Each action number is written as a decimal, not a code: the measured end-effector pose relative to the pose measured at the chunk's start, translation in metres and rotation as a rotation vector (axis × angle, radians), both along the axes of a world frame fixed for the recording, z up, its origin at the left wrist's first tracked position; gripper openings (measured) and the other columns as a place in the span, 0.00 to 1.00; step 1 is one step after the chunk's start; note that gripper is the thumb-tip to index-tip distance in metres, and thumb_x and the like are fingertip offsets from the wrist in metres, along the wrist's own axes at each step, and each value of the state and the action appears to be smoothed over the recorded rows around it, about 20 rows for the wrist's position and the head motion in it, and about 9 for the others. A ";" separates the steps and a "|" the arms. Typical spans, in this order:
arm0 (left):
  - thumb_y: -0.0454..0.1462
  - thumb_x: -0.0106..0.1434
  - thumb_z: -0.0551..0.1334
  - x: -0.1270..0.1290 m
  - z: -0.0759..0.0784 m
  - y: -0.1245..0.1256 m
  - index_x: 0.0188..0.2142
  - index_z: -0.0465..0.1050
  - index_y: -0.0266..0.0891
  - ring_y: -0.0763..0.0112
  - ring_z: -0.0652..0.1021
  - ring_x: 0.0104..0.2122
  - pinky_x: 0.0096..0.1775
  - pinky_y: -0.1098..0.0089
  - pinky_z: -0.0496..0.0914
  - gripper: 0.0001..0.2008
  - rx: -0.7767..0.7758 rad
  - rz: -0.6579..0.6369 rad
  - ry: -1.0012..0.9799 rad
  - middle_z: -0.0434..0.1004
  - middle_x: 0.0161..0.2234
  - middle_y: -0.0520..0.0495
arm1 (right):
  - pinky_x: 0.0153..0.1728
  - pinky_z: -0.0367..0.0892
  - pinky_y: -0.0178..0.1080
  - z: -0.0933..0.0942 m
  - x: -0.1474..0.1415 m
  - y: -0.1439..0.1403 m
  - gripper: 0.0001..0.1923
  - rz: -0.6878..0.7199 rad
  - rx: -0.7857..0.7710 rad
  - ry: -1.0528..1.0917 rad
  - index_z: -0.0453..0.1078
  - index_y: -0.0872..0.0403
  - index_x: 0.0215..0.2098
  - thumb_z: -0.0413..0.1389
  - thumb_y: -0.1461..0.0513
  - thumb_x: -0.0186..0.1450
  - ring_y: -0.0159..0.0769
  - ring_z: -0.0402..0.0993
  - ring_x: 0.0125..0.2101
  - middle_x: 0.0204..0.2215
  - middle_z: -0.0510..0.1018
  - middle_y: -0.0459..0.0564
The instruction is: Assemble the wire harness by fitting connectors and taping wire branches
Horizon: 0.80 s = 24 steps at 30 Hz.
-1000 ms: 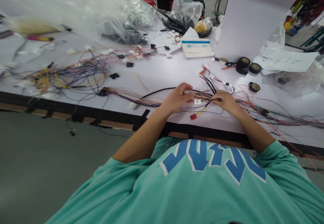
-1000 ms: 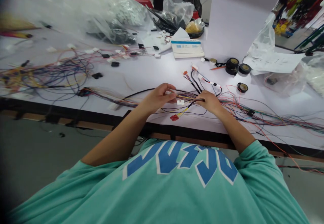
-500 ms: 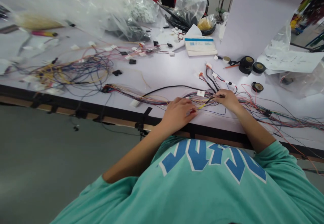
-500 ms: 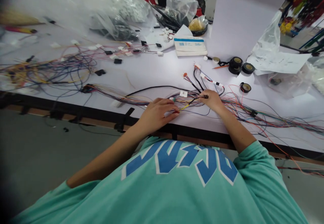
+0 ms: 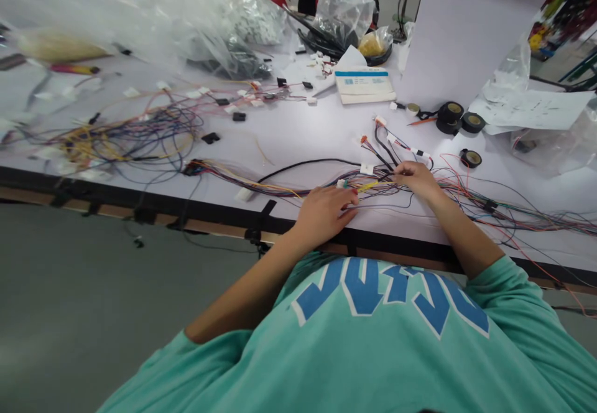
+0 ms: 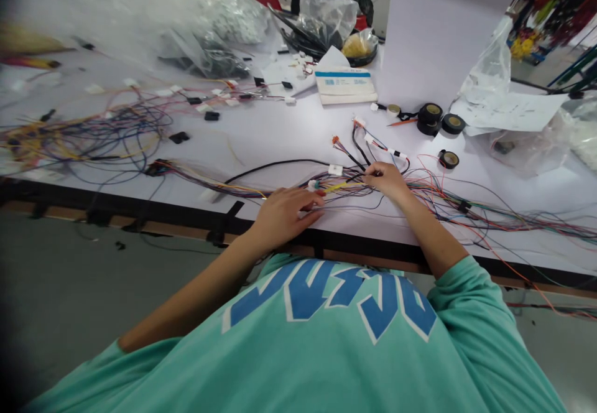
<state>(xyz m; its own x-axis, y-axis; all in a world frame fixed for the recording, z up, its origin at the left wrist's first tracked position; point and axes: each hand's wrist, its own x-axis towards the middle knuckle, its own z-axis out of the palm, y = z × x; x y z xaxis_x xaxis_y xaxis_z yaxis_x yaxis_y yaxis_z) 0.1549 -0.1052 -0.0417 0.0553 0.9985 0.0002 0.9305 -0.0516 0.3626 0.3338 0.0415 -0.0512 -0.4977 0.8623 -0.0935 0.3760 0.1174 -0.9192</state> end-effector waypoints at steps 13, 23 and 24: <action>0.35 0.57 0.54 -0.014 -0.008 0.041 0.44 0.73 0.36 0.54 0.71 0.48 0.50 0.59 0.65 0.17 0.002 0.132 0.072 0.74 0.46 0.38 | 0.22 0.57 0.31 -0.004 -0.007 0.019 0.07 -0.154 -0.159 0.083 0.67 0.55 0.19 0.62 0.66 0.44 0.25 0.62 0.18 0.16 0.70 0.41; 0.38 0.59 0.52 -0.014 0.002 0.052 0.41 0.71 0.39 0.64 0.75 0.36 0.38 0.67 0.68 0.14 -0.014 0.079 -0.116 0.76 0.36 0.46 | 0.24 0.56 0.32 -0.006 -0.012 0.024 0.06 -0.212 -0.077 -0.007 0.65 0.54 0.17 0.60 0.64 0.45 0.26 0.61 0.19 0.14 0.69 0.40; 0.39 0.60 0.52 -0.012 0.002 0.052 0.41 0.71 0.39 0.63 0.75 0.39 0.41 0.66 0.68 0.14 0.009 0.081 -0.091 0.75 0.39 0.44 | 0.23 0.56 0.32 -0.005 -0.013 0.023 0.06 -0.225 -0.109 0.024 0.65 0.54 0.17 0.60 0.64 0.45 0.26 0.61 0.18 0.14 0.69 0.40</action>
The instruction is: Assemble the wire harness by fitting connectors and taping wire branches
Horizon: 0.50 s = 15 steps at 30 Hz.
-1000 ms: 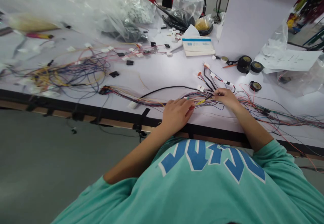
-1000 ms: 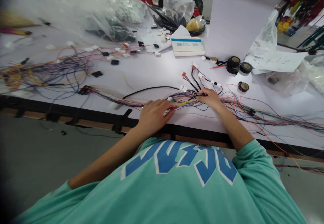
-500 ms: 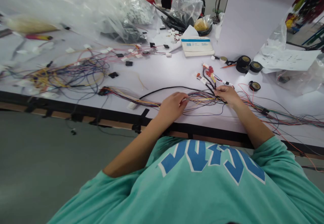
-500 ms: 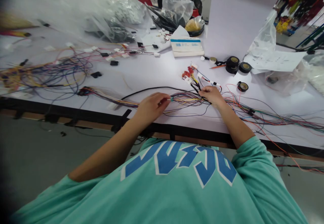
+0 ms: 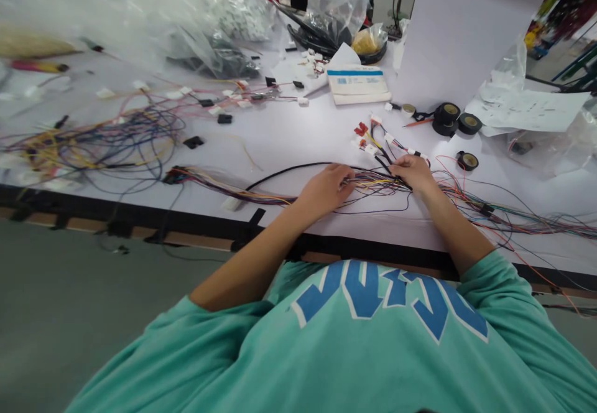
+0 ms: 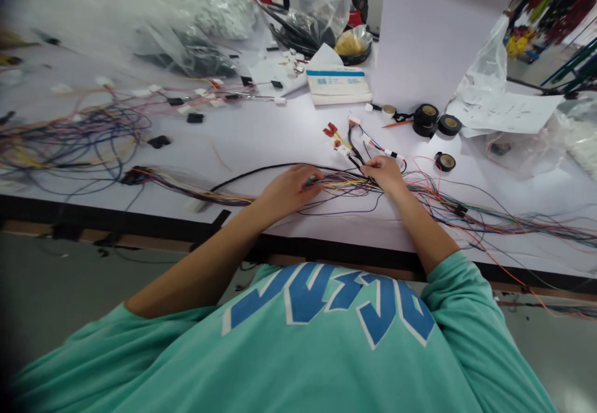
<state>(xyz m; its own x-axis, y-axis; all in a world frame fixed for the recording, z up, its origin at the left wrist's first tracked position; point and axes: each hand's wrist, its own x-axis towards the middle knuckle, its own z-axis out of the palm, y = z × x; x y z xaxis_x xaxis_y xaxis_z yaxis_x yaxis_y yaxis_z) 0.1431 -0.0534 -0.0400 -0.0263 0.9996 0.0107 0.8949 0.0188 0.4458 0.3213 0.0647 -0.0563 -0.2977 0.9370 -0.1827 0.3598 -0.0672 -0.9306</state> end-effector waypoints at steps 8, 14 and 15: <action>0.46 0.62 0.55 0.046 0.000 0.010 0.45 0.73 0.37 0.51 0.72 0.46 0.44 0.56 0.65 0.19 -0.002 -0.085 0.306 0.75 0.43 0.37 | 0.17 0.48 0.30 0.004 0.000 -0.002 0.08 -0.031 -0.122 0.085 0.64 0.55 0.17 0.61 0.63 0.44 0.23 0.54 0.15 0.13 0.66 0.40; 0.36 0.64 0.49 0.062 0.006 0.028 0.42 0.75 0.35 0.51 0.74 0.46 0.42 0.57 0.66 0.17 -0.003 -0.136 0.335 0.77 0.40 0.36 | 0.13 0.41 0.29 0.010 -0.001 -0.005 0.09 -0.047 -0.191 0.108 0.63 0.55 0.16 0.60 0.65 0.47 0.20 0.48 0.11 0.10 0.64 0.38; 0.35 0.64 0.48 0.061 0.007 0.030 0.41 0.75 0.35 0.51 0.74 0.45 0.41 0.57 0.66 0.17 -0.014 -0.125 0.326 0.77 0.40 0.36 | 0.12 0.39 0.30 0.011 -0.001 -0.005 0.08 -0.054 -0.201 0.109 0.63 0.55 0.16 0.59 0.66 0.47 0.19 0.46 0.10 0.10 0.64 0.39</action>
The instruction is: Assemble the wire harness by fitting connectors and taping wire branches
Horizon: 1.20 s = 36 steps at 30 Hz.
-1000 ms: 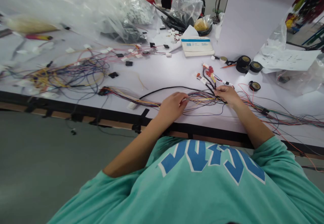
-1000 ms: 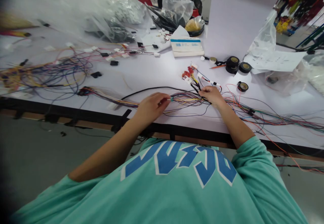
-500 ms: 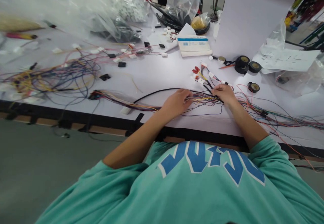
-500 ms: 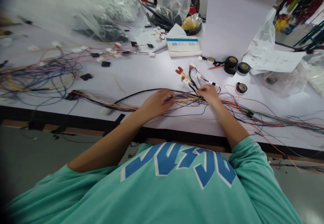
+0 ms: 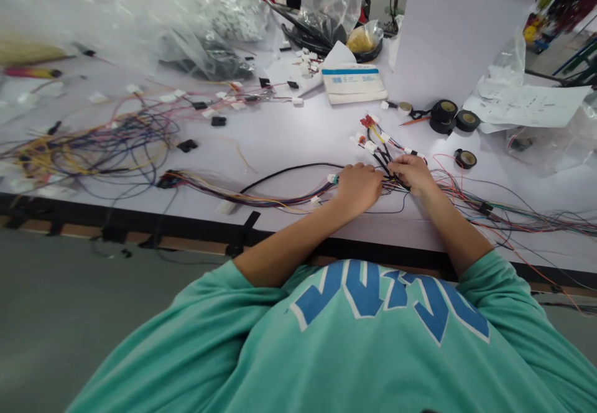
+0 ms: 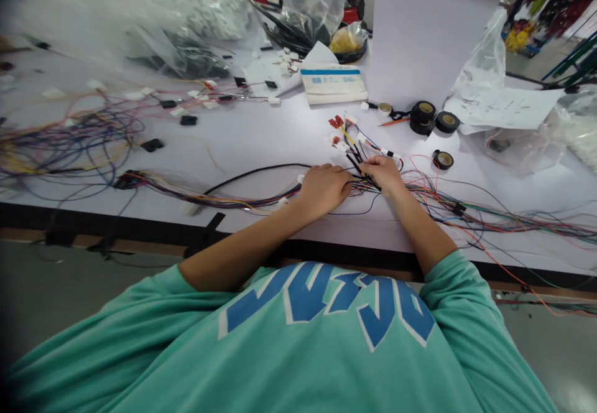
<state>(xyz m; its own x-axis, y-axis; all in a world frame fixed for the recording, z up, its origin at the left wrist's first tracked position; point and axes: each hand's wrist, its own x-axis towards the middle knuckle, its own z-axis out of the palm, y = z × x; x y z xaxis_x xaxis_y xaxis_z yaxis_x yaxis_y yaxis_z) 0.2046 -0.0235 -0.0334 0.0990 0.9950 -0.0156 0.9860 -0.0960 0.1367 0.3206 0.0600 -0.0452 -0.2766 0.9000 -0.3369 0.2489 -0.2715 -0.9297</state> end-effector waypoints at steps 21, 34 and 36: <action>0.41 0.56 0.53 -0.068 0.020 -0.026 0.35 0.76 0.37 0.64 0.75 0.31 0.31 0.69 0.63 0.15 -0.267 0.300 -0.169 0.77 0.30 0.45 | 0.08 0.38 0.26 -0.003 0.000 0.001 0.08 -0.075 -0.018 0.025 0.61 0.56 0.21 0.55 0.71 0.53 0.18 0.46 0.07 0.10 0.66 0.38; 0.44 0.51 0.57 -0.067 0.029 -0.064 0.37 0.76 0.36 0.70 0.74 0.29 0.32 0.72 0.66 0.18 -0.162 0.201 -0.770 0.76 0.30 0.48 | 0.08 0.39 0.26 -0.003 0.001 0.002 0.09 -0.042 -0.016 0.037 0.61 0.56 0.20 0.54 0.72 0.54 0.18 0.46 0.08 0.11 0.67 0.38; 0.42 0.50 0.59 -0.060 0.032 -0.066 0.36 0.76 0.36 0.72 0.73 0.27 0.30 0.73 0.66 0.16 -0.128 0.232 -0.883 0.76 0.28 0.48 | 0.08 0.39 0.26 -0.003 0.001 0.002 0.09 -0.026 -0.005 0.038 0.60 0.56 0.20 0.54 0.72 0.54 0.18 0.46 0.08 0.12 0.68 0.39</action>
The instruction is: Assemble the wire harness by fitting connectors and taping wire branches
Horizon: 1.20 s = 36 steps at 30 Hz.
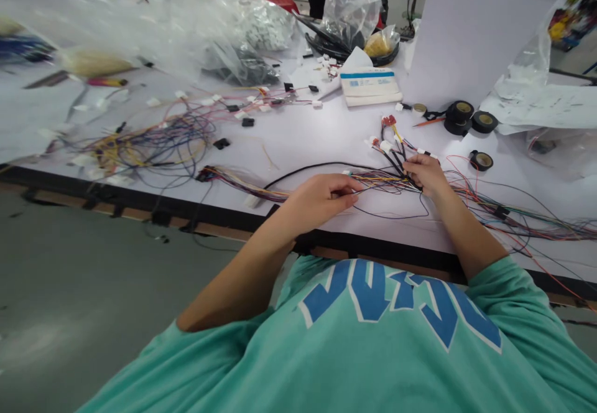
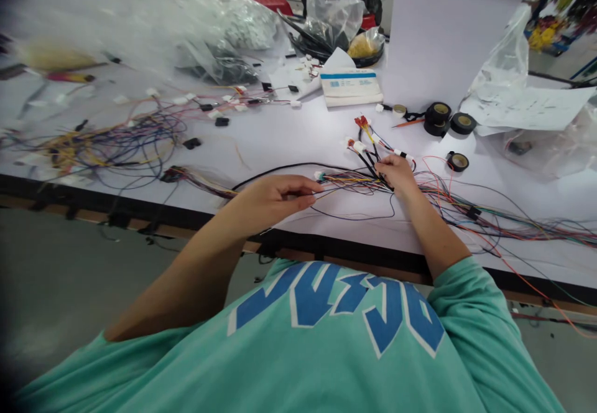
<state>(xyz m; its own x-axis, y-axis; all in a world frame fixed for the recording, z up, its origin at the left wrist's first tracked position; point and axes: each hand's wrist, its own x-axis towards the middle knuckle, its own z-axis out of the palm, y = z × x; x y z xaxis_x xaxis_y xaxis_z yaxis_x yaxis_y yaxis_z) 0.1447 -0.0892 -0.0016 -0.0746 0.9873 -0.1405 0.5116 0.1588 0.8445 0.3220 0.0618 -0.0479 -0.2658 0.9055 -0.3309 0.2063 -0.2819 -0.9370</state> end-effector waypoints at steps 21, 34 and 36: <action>0.31 0.49 0.63 -0.003 -0.003 0.007 0.24 0.70 0.34 0.77 0.72 0.23 0.26 0.74 0.69 0.02 -0.032 0.354 -0.907 0.72 0.22 0.50 | 0.08 0.46 0.26 -0.001 0.005 0.002 0.10 0.072 0.003 0.005 0.61 0.56 0.21 0.53 0.70 0.59 0.19 0.52 0.09 0.13 0.69 0.39; 0.35 0.43 0.61 -0.034 -0.009 0.021 0.23 0.72 0.38 0.77 0.65 0.19 0.25 0.73 0.60 0.04 -0.073 0.231 -0.142 0.67 0.18 0.54 | 0.11 0.45 0.26 0.009 0.014 0.008 0.09 -0.068 0.018 0.184 0.56 0.53 0.26 0.50 0.65 0.62 0.19 0.52 0.10 0.15 0.67 0.37; 0.37 0.44 0.61 -0.034 -0.003 0.019 0.23 0.73 0.38 0.78 0.64 0.19 0.24 0.74 0.59 0.06 -0.104 0.174 -0.029 0.67 0.17 0.54 | 0.11 0.43 0.26 0.010 0.017 0.011 0.08 -0.058 0.061 0.209 0.57 0.53 0.27 0.53 0.63 0.62 0.19 0.50 0.10 0.15 0.65 0.36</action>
<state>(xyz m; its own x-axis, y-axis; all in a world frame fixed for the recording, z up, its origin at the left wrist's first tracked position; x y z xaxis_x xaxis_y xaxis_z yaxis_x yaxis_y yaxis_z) 0.1110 -0.0699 -0.0043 -0.2373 0.9398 -0.2460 0.4445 0.3302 0.8327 0.3392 0.0726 -0.0378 -0.2695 0.9379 -0.2185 -0.0086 -0.2292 -0.9733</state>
